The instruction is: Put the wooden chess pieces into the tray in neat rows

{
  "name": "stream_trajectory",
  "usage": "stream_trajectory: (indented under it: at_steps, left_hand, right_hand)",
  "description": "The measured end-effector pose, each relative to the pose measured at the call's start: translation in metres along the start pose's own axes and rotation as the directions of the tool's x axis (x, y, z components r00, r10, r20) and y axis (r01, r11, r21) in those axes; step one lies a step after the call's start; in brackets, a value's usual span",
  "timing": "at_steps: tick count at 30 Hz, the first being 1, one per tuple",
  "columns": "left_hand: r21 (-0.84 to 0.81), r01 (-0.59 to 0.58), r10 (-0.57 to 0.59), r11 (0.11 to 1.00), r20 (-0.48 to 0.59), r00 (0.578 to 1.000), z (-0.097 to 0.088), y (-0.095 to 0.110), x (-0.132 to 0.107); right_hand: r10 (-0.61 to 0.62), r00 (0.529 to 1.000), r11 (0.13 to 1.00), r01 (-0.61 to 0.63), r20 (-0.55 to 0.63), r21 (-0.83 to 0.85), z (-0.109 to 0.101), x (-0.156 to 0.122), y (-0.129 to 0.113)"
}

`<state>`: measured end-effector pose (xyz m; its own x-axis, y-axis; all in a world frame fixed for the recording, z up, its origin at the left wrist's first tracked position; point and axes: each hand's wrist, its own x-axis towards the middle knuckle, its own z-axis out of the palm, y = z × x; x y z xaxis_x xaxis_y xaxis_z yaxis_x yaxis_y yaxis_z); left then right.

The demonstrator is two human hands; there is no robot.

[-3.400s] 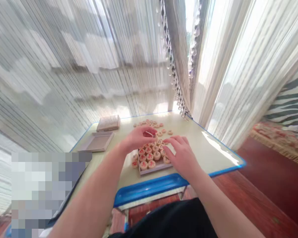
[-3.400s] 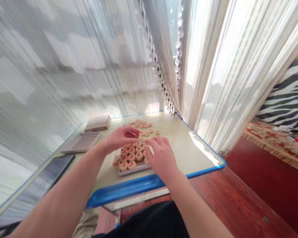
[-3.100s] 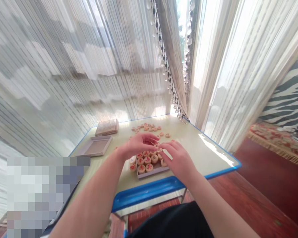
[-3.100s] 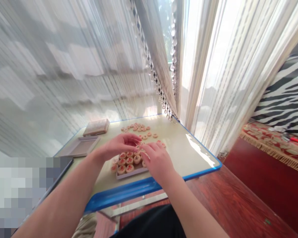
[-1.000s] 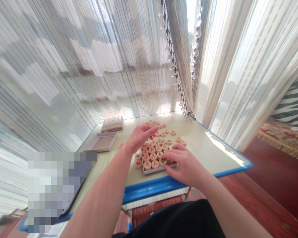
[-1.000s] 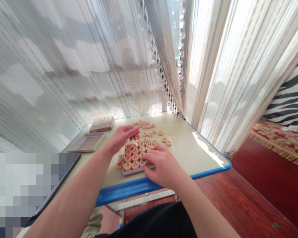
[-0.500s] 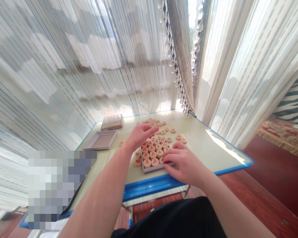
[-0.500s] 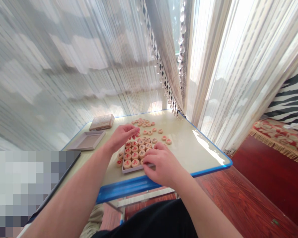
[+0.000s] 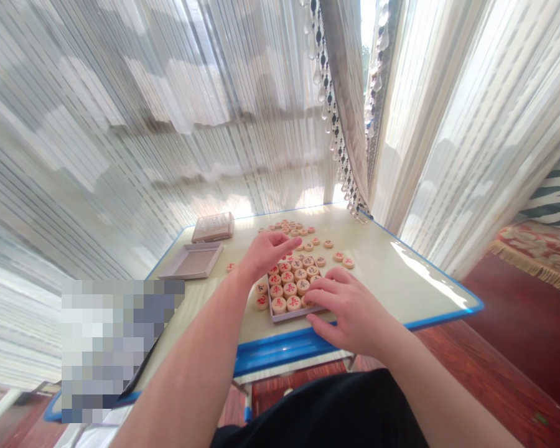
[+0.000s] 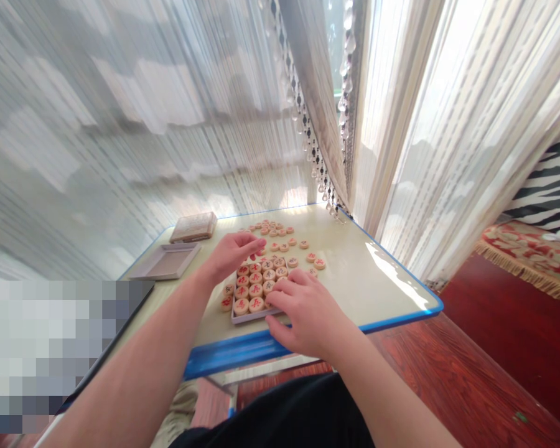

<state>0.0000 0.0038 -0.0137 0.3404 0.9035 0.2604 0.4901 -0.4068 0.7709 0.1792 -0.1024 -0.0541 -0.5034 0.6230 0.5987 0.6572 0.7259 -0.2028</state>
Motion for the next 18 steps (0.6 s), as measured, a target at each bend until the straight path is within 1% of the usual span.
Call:
stream_trajectory:
  at_steps: [7,13,18]
  left_hand:
    - [0.032,0.009,-0.009,0.999,-0.002,1.000,-0.0002,0.0010,-0.0015]
    - [0.072,-0.003,0.003,0.997,-0.003,1.000,-0.0010,-0.0008,-0.0014]
    - [0.109,0.009,-0.009,0.994,0.005,1.000,-0.0014,-0.0013,-0.0008]
  right_hand:
    - [-0.020,1.000,0.999,0.019,0.018,0.039,-0.0016,0.0005,0.0001]
    - [-0.021,0.999,0.998,0.023,-0.024,0.061,-0.0008,0.0010,0.0000]
    - [-0.027,0.999,0.998,0.026,0.022,0.049,0.0023,0.0009,0.0002]
